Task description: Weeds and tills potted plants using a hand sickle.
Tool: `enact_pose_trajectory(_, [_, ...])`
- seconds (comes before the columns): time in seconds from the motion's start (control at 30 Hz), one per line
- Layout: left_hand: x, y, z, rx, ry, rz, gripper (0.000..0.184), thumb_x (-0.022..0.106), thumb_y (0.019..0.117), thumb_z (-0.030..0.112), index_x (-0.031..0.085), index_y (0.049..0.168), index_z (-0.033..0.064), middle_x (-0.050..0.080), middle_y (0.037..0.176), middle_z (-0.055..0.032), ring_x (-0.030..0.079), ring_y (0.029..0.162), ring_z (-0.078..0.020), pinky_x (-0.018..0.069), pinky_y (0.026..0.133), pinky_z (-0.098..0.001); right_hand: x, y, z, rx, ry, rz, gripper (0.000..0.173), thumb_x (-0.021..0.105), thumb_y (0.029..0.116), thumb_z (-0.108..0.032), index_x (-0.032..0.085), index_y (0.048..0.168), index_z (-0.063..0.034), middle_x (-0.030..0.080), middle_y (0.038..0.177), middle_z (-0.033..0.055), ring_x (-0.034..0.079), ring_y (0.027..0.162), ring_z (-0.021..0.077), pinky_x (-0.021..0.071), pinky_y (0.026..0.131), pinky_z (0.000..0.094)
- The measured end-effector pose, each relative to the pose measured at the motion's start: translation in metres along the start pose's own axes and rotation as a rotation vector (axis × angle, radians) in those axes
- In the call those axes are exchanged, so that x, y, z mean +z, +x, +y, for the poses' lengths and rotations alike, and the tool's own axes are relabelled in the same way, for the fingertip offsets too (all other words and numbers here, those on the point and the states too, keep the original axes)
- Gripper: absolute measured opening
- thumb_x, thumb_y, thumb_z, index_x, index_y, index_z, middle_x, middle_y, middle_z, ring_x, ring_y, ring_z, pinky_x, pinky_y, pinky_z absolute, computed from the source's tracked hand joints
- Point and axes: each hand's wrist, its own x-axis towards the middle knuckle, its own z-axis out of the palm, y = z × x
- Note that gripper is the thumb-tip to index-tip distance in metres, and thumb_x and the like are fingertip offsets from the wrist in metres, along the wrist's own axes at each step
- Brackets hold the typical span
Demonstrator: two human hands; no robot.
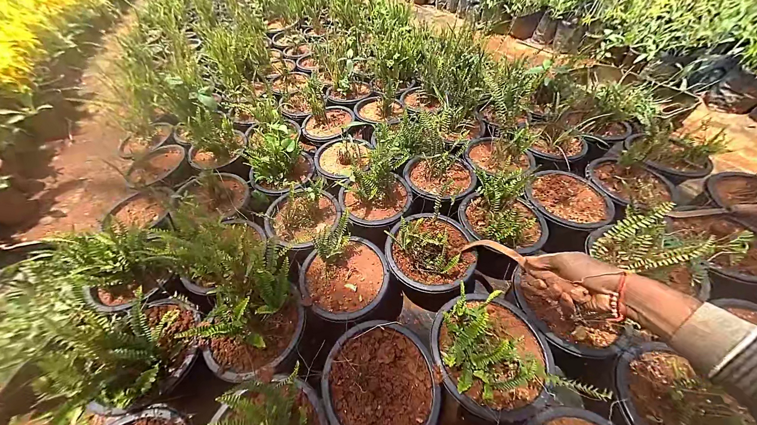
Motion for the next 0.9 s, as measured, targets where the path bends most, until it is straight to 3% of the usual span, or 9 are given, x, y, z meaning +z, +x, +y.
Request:
enact_pose_trajectory(0.1, [0.002, -0.003, 0.003, 0.001, 0.037, 0.004, 0.048, 0.044, 0.1004, 0.030, 0.065, 0.132, 0.0005, 0.063, 0.139, -0.0251, 0.056, 0.133, -0.0438, 0.0425, 0.112, -0.0541, -0.002, -0.018, -0.011, -0.222, -0.422, 0.060, 0.031, 0.043, 0.1128, -0.028, 0.058, 0.131, -0.0087, 0.054, 0.072, 0.0061, 0.049, 0.050, 0.0126, 0.0452, 0.047, 0.0281])
enact_pose_trajectory(0.17, [-0.010, -0.003, 0.009, -0.021, 0.049, -0.060, 0.049, 0.042, 0.1025, 0.030, 0.063, 0.136, 0.0006, 0.060, 0.143, -0.0243, 0.053, 0.138, -0.0434, 0.0398, 0.115, -0.0535, 0.004, 0.008, -0.004, -0.268, -0.719, 0.073, 0.041, 0.045, 0.1110, -0.034, 0.049, 0.144, -0.0103, 0.066, 0.097, 0.0210, 0.067, 0.075, 0.0325, 0.0563, 0.070, 0.0524])
enact_pose_trajectory(0.23, [-0.014, -0.005, 0.010, -0.037, 0.043, -0.082, 0.050, 0.042, 0.1026, 0.030, 0.062, 0.137, 0.0000, 0.059, 0.144, -0.0249, 0.051, 0.139, -0.0427, 0.0395, 0.115, -0.0525, 0.025, 0.040, 0.011, -0.196, -0.766, 0.052, 0.046, 0.044, 0.1111, -0.035, 0.044, 0.148, -0.0074, 0.067, 0.111, 0.0255, 0.070, 0.089, 0.0375, 0.0559, 0.082, 0.0572])
enact_pose_trajectory(0.4, [-0.011, -0.004, 0.009, -0.032, -0.004, -0.051, 0.051, 0.045, 0.1012, 0.030, 0.061, 0.138, -0.0029, 0.057, 0.145, -0.0271, 0.051, 0.139, -0.0446, 0.0388, 0.116, -0.0538, 0.015, 0.028, 0.002, -0.137, -0.365, 0.050, 0.036, 0.039, 0.1138, -0.031, 0.057, 0.131, -0.0050, 0.052, 0.075, 0.0055, 0.047, 0.052, 0.0109, 0.0431, 0.050, 0.0269])
enact_pose_trajectory(0.57, [0.041, 0.001, -0.009, -0.004, -0.027, 0.250, 0.043, 0.052, 0.0923, 0.031, 0.074, 0.115, 0.0028, 0.070, 0.125, -0.0230, 0.066, 0.120, -0.0432, 0.0501, 0.103, -0.0561, 0.020, 0.032, 0.013, -0.316, -0.687, 0.159, 0.044, 0.045, 0.1105, -0.033, 0.046, 0.147, -0.0087, 0.068, 0.105, 0.0255, 0.069, 0.085, 0.0392, 0.0554, 0.079, 0.0604])
enact_pose_trajectory(0.67, [0.023, -0.002, -0.004, -0.051, -0.033, 0.108, 0.046, 0.052, 0.0959, 0.031, 0.070, 0.126, 0.0020, 0.065, 0.136, -0.0243, 0.059, 0.130, -0.0430, 0.0436, 0.111, -0.0549, 0.050, 0.053, 0.009, -0.197, -0.555, 0.045, 0.041, 0.040, 0.1131, -0.032, 0.047, 0.143, -0.0061, 0.061, 0.092, 0.0170, 0.060, 0.069, 0.0251, 0.0532, 0.066, 0.0430])
enact_pose_trajectory(0.73, [0.047, 0.004, -0.014, -0.011, -0.022, 0.264, 0.046, 0.049, 0.0936, 0.034, 0.074, 0.118, 0.0030, 0.070, 0.128, -0.0227, 0.064, 0.123, -0.0425, 0.0487, 0.106, -0.0551, 0.046, 0.062, -0.008, -0.171, -0.392, 0.029, 0.036, 0.041, 0.1124, -0.032, 0.057, 0.132, -0.0047, 0.053, 0.078, 0.0077, 0.049, 0.057, 0.0143, 0.0457, 0.054, 0.0315])
enact_pose_trajectory(0.8, [0.048, 0.004, -0.016, 0.018, -0.019, 0.297, 0.047, 0.048, 0.0936, 0.035, 0.075, 0.114, 0.0029, 0.071, 0.124, -0.0238, 0.066, 0.120, -0.0440, 0.0509, 0.102, -0.0562, 0.039, 0.051, -0.022, -0.229, -0.398, 0.089, 0.037, 0.045, 0.1115, -0.032, 0.056, 0.139, -0.0086, 0.056, 0.081, 0.0104, 0.051, 0.059, 0.0179, 0.0470, 0.056, 0.0363])
enact_pose_trajectory(0.9, [0.014, -0.008, 0.000, 0.032, -0.087, 0.180, 0.043, 0.052, 0.0943, 0.031, 0.074, 0.115, 0.0001, 0.068, 0.126, -0.0274, 0.062, 0.124, -0.0477, 0.0488, 0.104, -0.0576, 0.035, 0.044, -0.024, -0.372, -0.656, 0.151, 0.046, 0.045, 0.1104, -0.035, 0.044, 0.149, -0.0101, 0.068, 0.103, 0.0258, 0.068, 0.076, 0.0384, 0.0570, 0.071, 0.0591])
